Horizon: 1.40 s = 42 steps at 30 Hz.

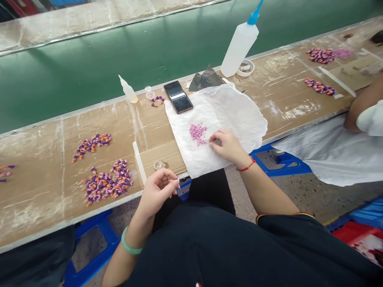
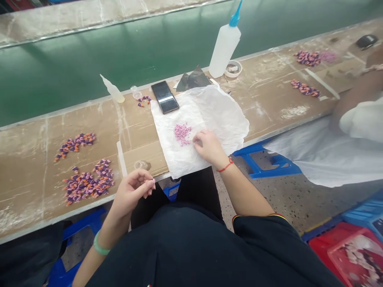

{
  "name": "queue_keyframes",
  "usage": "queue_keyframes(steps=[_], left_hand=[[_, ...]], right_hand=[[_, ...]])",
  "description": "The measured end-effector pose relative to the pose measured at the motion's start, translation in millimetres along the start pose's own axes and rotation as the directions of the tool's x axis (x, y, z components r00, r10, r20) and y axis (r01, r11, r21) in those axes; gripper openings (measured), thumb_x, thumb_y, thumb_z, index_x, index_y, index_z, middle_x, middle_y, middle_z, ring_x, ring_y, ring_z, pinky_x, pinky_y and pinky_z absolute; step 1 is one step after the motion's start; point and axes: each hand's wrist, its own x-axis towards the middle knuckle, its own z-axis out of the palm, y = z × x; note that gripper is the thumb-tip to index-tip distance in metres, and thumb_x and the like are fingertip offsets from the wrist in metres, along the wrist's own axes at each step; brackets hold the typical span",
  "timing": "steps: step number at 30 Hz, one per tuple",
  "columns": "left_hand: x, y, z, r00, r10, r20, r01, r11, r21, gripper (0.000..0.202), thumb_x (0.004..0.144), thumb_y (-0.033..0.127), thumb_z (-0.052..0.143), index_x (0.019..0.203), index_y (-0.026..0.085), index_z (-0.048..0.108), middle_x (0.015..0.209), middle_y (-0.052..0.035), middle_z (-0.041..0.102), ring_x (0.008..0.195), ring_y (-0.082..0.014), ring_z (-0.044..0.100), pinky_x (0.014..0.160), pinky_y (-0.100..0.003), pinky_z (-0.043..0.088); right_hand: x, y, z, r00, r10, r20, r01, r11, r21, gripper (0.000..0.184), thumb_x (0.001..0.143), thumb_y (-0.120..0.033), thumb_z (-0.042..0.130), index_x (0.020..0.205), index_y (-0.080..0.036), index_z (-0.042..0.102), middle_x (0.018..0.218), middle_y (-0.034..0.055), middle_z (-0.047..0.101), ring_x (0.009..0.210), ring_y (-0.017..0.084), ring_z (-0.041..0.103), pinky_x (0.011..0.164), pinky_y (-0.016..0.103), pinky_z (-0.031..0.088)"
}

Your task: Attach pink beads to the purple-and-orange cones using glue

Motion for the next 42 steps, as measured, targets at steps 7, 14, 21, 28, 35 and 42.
queue_keyframes(steps=[7, 14, 21, 28, 35, 42], left_hand=[[-5.1, -11.1, 0.6, 1.0, -0.027, -0.003, 0.027, 1.0, 0.002, 0.027, 0.076, 0.036, 0.079, 0.074, 0.016, 0.06, 0.061, -0.0005, 0.064, 0.05, -0.0091, 0.056, 0.047, -0.018, 0.045], [-5.9, -13.0, -0.6, 0.999, -0.027, -0.033, 0.027, 0.999, 0.02, 0.025, 0.077, 0.035, 0.076, 0.074, 0.016, 0.059, 0.062, -0.0002, 0.064, 0.051, -0.0089, 0.055, 0.048, -0.018, 0.044], [-5.4, -16.7, -0.8, 0.999, -0.028, -0.032, 0.029, 0.999, 0.022, 0.024, 0.079, 0.035, 0.074, 0.075, 0.016, 0.06, 0.063, -0.0005, 0.064, 0.053, -0.009, 0.055, 0.049, -0.019, 0.044], [-7.2, -17.4, -0.9, 0.999, -0.037, -0.036, 0.037, 0.999, -0.001, 0.024, 0.079, 0.034, 0.075, 0.076, 0.016, 0.06, 0.064, -0.0001, 0.064, 0.054, -0.0086, 0.055, 0.051, -0.019, 0.044], [-6.2, -17.1, 1.0, 0.998, -0.039, -0.038, 0.039, 0.999, -0.02, 0.024, 0.078, 0.035, 0.074, 0.075, 0.016, 0.06, 0.064, -0.0001, 0.064, 0.054, -0.0087, 0.054, 0.049, -0.019, 0.043], [-6.8, -19.8, 2.0, 0.998, -0.035, -0.054, 0.034, 0.999, -0.017, 0.023, 0.08, 0.035, 0.073, 0.076, 0.016, 0.06, 0.064, -0.0002, 0.064, 0.054, -0.0094, 0.054, 0.049, -0.019, 0.042]], right_hand=[[5.4, -3.6, 7.3, 1.0, -0.013, 0.017, 0.013, 1.0, -0.014, 0.007, 0.08, -0.016, 0.059, 0.076, -0.019, 0.063, 0.085, 0.0091, 0.065, 0.088, 0.026, 0.056, 0.088, 0.042, 0.043], [5.2, -0.3, 4.1, 0.997, -0.054, 0.059, 0.056, 0.998, -0.03, 0.012, 0.079, -0.011, 0.056, 0.075, -0.019, 0.063, 0.086, 0.008, 0.066, 0.088, 0.025, 0.057, 0.089, 0.042, 0.042], [5.6, 0.6, 7.2, 0.996, -0.062, 0.062, 0.067, 0.995, -0.07, 0.009, 0.08, -0.015, 0.061, 0.073, -0.02, 0.061, 0.083, 0.0075, 0.066, 0.085, 0.025, 0.056, 0.086, 0.042, 0.042], [5.9, -4.0, 13.4, 0.989, -0.127, 0.071, 0.135, 0.984, -0.119, 0.013, 0.083, -0.011, 0.056, 0.074, -0.02, 0.058, 0.083, 0.0106, 0.063, 0.086, 0.028, 0.052, 0.082, 0.043, 0.043], [1.0, -2.2, 9.0, 0.984, -0.173, 0.05, 0.178, 0.975, -0.129, 0.014, 0.085, -0.01, 0.051, 0.077, -0.021, 0.056, 0.084, 0.0107, 0.062, 0.086, 0.028, 0.053, 0.084, 0.044, 0.044], [0.9, -7.8, 11.7, 0.988, -0.148, 0.049, 0.154, 0.976, -0.154, 0.01, 0.084, -0.014, 0.057, 0.076, -0.021, 0.057, 0.083, 0.0106, 0.064, 0.087, 0.029, 0.054, 0.081, 0.043, 0.045]])
